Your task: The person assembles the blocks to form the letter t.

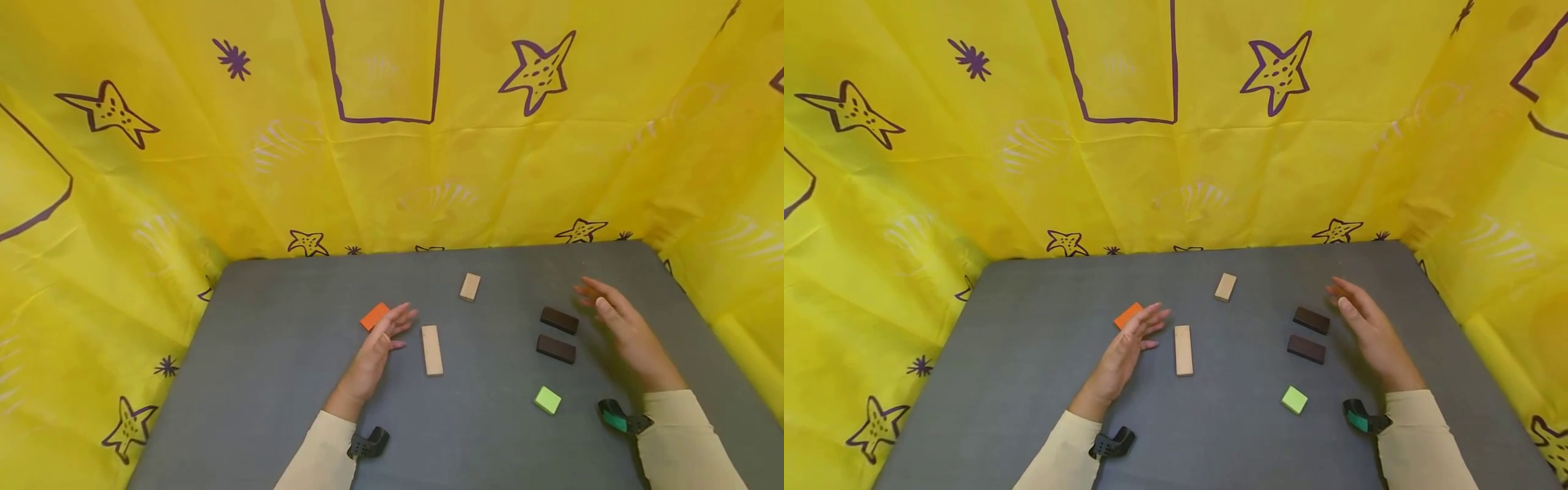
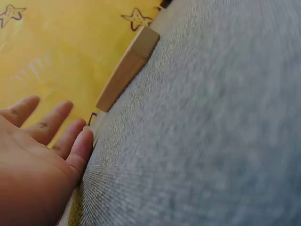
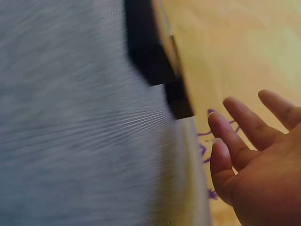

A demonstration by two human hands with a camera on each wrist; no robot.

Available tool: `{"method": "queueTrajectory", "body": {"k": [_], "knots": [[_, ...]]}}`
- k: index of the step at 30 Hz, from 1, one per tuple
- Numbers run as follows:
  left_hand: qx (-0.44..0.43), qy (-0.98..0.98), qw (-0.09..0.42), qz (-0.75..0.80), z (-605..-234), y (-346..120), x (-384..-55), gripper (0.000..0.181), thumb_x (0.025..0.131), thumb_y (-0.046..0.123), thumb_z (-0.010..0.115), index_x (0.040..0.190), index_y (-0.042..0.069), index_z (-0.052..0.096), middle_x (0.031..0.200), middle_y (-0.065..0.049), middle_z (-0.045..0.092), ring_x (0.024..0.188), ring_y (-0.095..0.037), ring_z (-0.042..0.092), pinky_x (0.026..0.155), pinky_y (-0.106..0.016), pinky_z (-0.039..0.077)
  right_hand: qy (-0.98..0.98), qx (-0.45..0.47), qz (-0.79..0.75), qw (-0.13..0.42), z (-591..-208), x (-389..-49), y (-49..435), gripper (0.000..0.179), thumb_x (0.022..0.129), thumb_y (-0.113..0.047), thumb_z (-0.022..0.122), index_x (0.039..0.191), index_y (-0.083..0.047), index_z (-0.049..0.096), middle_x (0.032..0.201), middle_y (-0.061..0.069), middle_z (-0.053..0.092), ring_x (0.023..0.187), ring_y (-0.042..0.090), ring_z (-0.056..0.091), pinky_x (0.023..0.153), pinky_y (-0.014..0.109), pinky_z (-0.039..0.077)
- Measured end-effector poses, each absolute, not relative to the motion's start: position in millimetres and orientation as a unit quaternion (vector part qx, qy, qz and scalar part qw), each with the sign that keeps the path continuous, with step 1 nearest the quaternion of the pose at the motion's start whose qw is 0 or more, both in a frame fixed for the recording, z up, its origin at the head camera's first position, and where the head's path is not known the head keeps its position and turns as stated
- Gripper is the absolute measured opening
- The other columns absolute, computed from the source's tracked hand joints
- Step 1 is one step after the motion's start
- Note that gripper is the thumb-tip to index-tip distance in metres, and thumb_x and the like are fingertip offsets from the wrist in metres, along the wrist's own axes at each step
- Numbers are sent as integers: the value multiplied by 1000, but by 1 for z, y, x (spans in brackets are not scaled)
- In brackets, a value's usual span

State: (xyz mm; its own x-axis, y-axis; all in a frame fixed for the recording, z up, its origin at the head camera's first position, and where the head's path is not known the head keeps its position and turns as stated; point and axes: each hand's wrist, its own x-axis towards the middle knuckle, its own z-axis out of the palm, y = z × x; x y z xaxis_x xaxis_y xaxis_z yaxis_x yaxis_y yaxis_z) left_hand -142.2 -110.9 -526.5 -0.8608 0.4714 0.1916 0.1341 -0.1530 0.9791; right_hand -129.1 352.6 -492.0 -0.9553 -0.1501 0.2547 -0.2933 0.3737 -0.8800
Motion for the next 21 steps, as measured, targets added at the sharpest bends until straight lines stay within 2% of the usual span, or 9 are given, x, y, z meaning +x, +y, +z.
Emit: {"method": "queueTrajectory", "body": {"k": [2,5,8,10,16,21], "knots": [[243,659,118,702,-530,-109,-141,96,108,70,50,168,-2,31,166,-27,40,152,-48,34,112,-57,33,-831,121,539,70,-500,-127,355,49,121,-14,31,168,-8,41,153,-10,59,131,4,56,95,21,42],[256,693,110,665,-536,-108,-141,84,109,55,63,167,0,36,166,-22,44,152,-42,38,114,-58,36,-836,94,536,72,-512,-123,357,47,121,-16,32,166,-4,43,150,-6,61,129,4,57,94,19,42],[265,734,95,618,-538,-107,-140,79,104,36,77,166,2,42,165,-16,47,151,-35,43,115,-55,38,-835,73,542,68,-522,-122,359,46,121,-18,37,163,0,45,147,-3,64,127,5,58,96,17,41],[263,759,91,589,-539,-106,-140,80,99,29,84,165,5,45,164,-12,48,150,-30,44,116,-52,39,-834,61,544,63,-527,-123,359,46,120,-18,44,162,1,46,145,-1,65,126,4,58,96,14,41],[250,814,87,518,-539,-105,-139,92,89,31,94,165,10,47,164,0,48,148,-17,45,117,-40,41,-851,36,520,58,-533,-129,354,52,111,-19,68,157,2,53,140,13,66,118,4,59,92,11,43],[247,844,77,469,-539,-101,-137,93,87,27,97,164,13,48,164,-1,48,148,-21,46,116,-42,43,-879,27,470,68,-535,-129,352,50,106,-20,77,149,1,62,135,20,68,112,3,57,90,9,40]]}}
